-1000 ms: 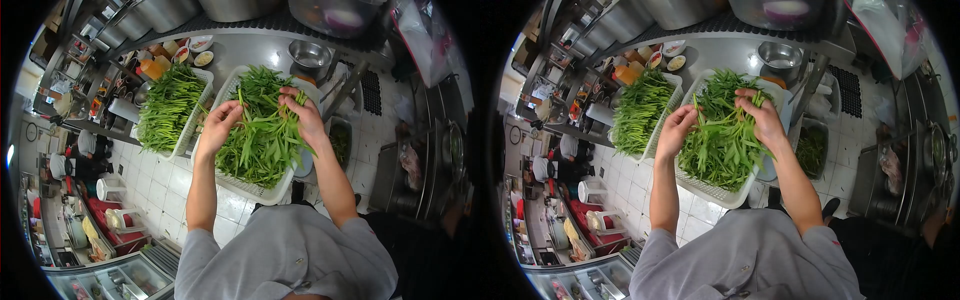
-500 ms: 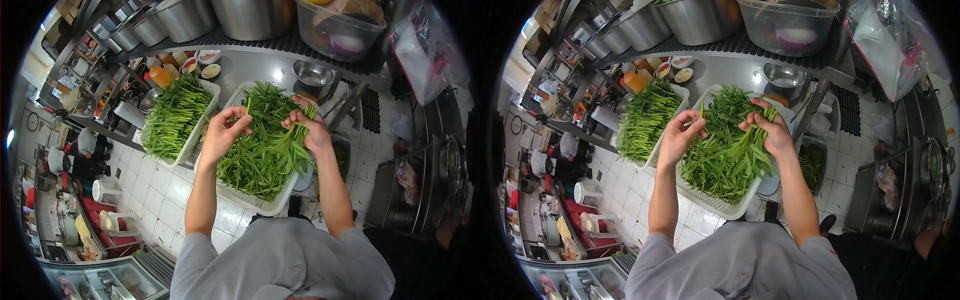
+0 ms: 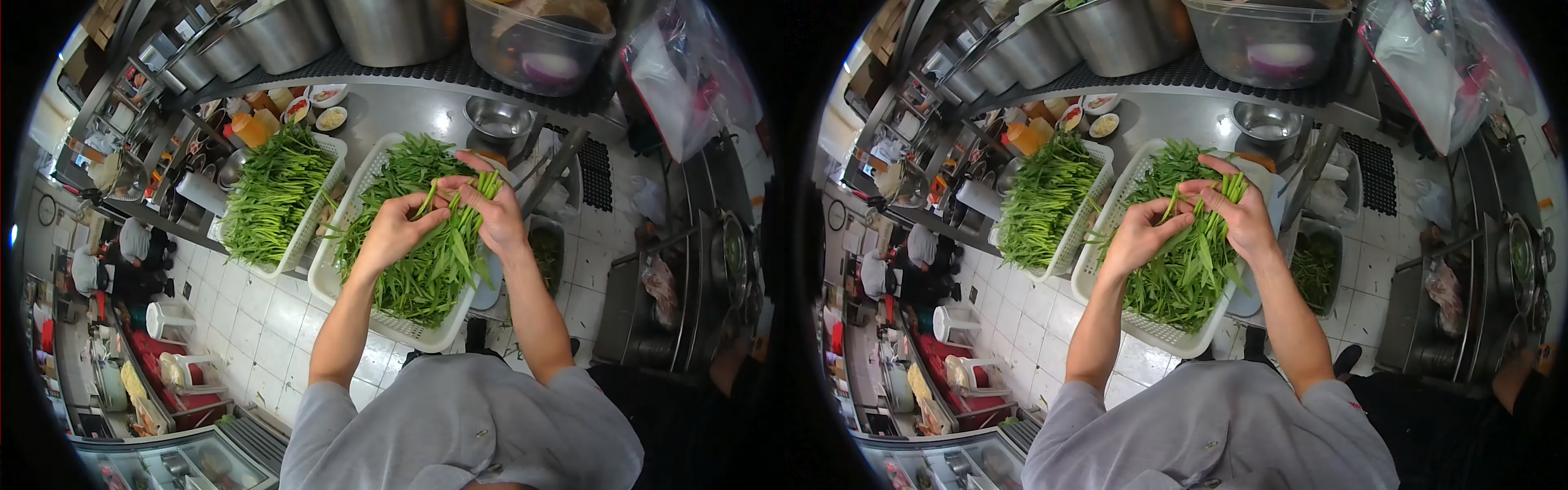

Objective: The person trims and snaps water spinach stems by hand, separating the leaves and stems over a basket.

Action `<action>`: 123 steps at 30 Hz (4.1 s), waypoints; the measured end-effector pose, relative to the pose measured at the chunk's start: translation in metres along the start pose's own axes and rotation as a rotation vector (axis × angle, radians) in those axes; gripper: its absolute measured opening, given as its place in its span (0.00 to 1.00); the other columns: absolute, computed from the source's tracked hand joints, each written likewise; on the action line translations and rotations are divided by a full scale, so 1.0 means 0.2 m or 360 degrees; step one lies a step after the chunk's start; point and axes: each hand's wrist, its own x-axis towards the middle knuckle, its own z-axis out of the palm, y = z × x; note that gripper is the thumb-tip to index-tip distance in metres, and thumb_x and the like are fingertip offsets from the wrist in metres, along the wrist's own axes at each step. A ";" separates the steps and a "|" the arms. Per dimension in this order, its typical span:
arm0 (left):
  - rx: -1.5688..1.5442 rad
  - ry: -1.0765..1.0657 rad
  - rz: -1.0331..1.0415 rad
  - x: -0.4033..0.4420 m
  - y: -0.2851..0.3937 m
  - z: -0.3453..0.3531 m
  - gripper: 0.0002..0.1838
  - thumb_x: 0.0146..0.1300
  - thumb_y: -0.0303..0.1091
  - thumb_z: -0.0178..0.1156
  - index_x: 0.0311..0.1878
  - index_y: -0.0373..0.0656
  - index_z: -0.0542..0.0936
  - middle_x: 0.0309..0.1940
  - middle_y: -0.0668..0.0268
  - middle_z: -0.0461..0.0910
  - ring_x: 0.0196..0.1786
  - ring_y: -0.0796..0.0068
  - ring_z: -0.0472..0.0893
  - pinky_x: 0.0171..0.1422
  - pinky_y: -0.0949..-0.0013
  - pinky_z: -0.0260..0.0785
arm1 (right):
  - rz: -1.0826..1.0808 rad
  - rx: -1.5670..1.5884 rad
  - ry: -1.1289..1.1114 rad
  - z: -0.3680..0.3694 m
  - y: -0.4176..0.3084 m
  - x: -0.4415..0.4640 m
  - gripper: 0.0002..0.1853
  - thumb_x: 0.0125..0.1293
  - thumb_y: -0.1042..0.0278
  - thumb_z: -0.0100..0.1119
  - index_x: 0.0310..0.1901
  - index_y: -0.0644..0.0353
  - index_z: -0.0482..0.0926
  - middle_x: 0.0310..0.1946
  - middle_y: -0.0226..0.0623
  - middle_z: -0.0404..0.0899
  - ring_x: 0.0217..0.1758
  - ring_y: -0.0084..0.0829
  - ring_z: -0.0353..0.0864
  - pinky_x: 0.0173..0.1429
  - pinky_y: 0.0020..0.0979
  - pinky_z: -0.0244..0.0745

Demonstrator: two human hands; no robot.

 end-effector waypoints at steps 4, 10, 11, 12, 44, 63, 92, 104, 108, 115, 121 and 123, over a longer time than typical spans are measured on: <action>-0.0276 0.0076 -0.0176 0.00 -0.05 0.02 0.09 0.67 0.33 0.64 0.45 0.37 0.84 0.31 0.72 0.82 0.35 0.87 0.75 0.42 0.78 0.68 | 0.0031 0.0158 0.0134 0.01 0.01 -0.02 0.26 0.72 0.76 0.54 0.69 0.69 0.61 0.55 0.51 0.80 0.60 0.39 0.80 0.66 0.37 0.75; -0.0314 0.0095 -0.0221 -0.01 -0.06 0.04 0.09 0.67 0.33 0.65 0.44 0.37 0.83 0.30 0.72 0.82 0.35 0.86 0.75 0.42 0.77 0.68 | 0.0033 0.0003 0.0200 -0.02 0.07 -0.05 0.22 0.73 0.75 0.54 0.66 0.71 0.65 0.56 0.51 0.80 0.62 0.38 0.78 0.66 0.35 0.73; -0.0220 0.0107 -0.0150 -0.01 -0.06 0.05 0.10 0.67 0.33 0.65 0.45 0.37 0.83 0.30 0.73 0.82 0.35 0.86 0.75 0.43 0.77 0.68 | 0.0024 -0.0123 0.0186 -0.01 0.09 -0.06 0.21 0.73 0.75 0.54 0.64 0.71 0.67 0.56 0.50 0.80 0.61 0.37 0.79 0.65 0.34 0.73; -0.0126 0.0118 -0.0077 -0.01 -0.06 0.07 0.10 0.67 0.32 0.65 0.46 0.36 0.83 0.30 0.74 0.82 0.35 0.86 0.75 0.43 0.77 0.68 | 0.0014 -0.0249 0.0171 0.00 0.10 -0.06 0.19 0.73 0.75 0.53 0.63 0.72 0.68 0.55 0.50 0.81 0.61 0.36 0.80 0.65 0.33 0.74; 0.0758 -0.0223 0.0094 -0.25 -0.45 -0.01 0.09 0.64 0.31 0.65 0.46 0.40 0.83 0.40 0.61 0.84 0.42 0.62 0.83 0.50 0.62 0.76 | 0.0114 -0.0592 0.0824 -0.29 -0.19 -0.20 0.10 0.68 0.70 0.64 0.48 0.64 0.84 0.15 0.19 0.62 0.17 0.11 0.55 0.22 0.21 0.47; 0.0661 -0.0402 0.0261 -0.16 -0.18 0.00 0.14 0.61 0.27 0.68 0.50 0.39 0.83 0.46 0.60 0.83 0.48 0.64 0.84 0.51 0.66 0.78 | 0.0233 -0.0535 0.0503 -0.42 -0.36 -0.55 0.08 0.63 0.74 0.63 0.44 0.66 0.81 0.25 0.33 0.78 0.18 0.18 0.67 0.22 0.22 0.58; -0.0515 0.0487 0.0490 -0.12 0.25 -0.45 0.10 0.68 0.26 0.63 0.50 0.37 0.78 0.38 0.65 0.81 0.36 0.78 0.80 0.42 0.74 0.73 | -0.0093 -0.1366 0.0085 0.11 -0.35 -0.16 0.07 0.62 0.71 0.69 0.40 0.63 0.88 0.32 0.33 0.87 0.33 0.20 0.82 0.39 0.23 0.75; 0.0411 0.0226 0.0495 -0.17 0.32 -0.37 0.06 0.66 0.23 0.62 0.45 0.37 0.80 0.39 0.64 0.79 0.37 0.75 0.81 0.38 0.73 0.75 | 0.0277 -0.1464 -0.0396 0.32 -0.20 0.13 0.16 0.57 0.62 0.75 0.42 0.64 0.86 0.30 0.37 0.86 0.33 0.25 0.82 0.43 0.29 0.75; 0.1196 0.0120 0.0547 -0.22 0.38 -0.34 0.06 0.63 0.26 0.65 0.43 0.41 0.84 0.35 0.62 0.79 0.33 0.66 0.81 0.36 0.66 0.73 | -0.0161 -0.1680 -0.0493 0.31 -0.16 0.11 0.13 0.57 0.63 0.72 0.40 0.63 0.86 0.28 0.45 0.84 0.33 0.40 0.84 0.42 0.35 0.76; 0.1184 0.0187 0.0525 -0.23 0.37 -0.35 0.10 0.64 0.25 0.62 0.48 0.42 0.81 0.35 0.60 0.81 0.32 0.61 0.81 0.35 0.64 0.73 | -0.0606 -0.1817 -0.0317 0.32 -0.24 0.08 0.11 0.57 0.72 0.72 0.41 0.64 0.85 0.35 0.40 0.84 0.38 0.39 0.85 0.44 0.33 0.78; 0.1046 0.0131 0.0596 -0.22 0.36 -0.32 0.09 0.65 0.24 0.61 0.49 0.41 0.80 0.35 0.58 0.81 0.35 0.58 0.81 0.39 0.62 0.73 | -0.0726 -0.2148 -0.0473 0.37 -0.21 0.05 0.10 0.55 0.72 0.71 0.40 0.61 0.85 0.37 0.35 0.84 0.31 0.38 0.84 0.35 0.34 0.79; 0.1159 0.0147 0.0599 -0.23 0.35 -0.32 0.10 0.65 0.26 0.61 0.49 0.40 0.81 0.34 0.57 0.80 0.37 0.57 0.81 0.41 0.59 0.73 | -0.0753 -0.2213 -0.0493 0.35 -0.17 0.06 0.09 0.55 0.71 0.71 0.38 0.60 0.84 0.36 0.34 0.83 0.30 0.40 0.83 0.34 0.36 0.78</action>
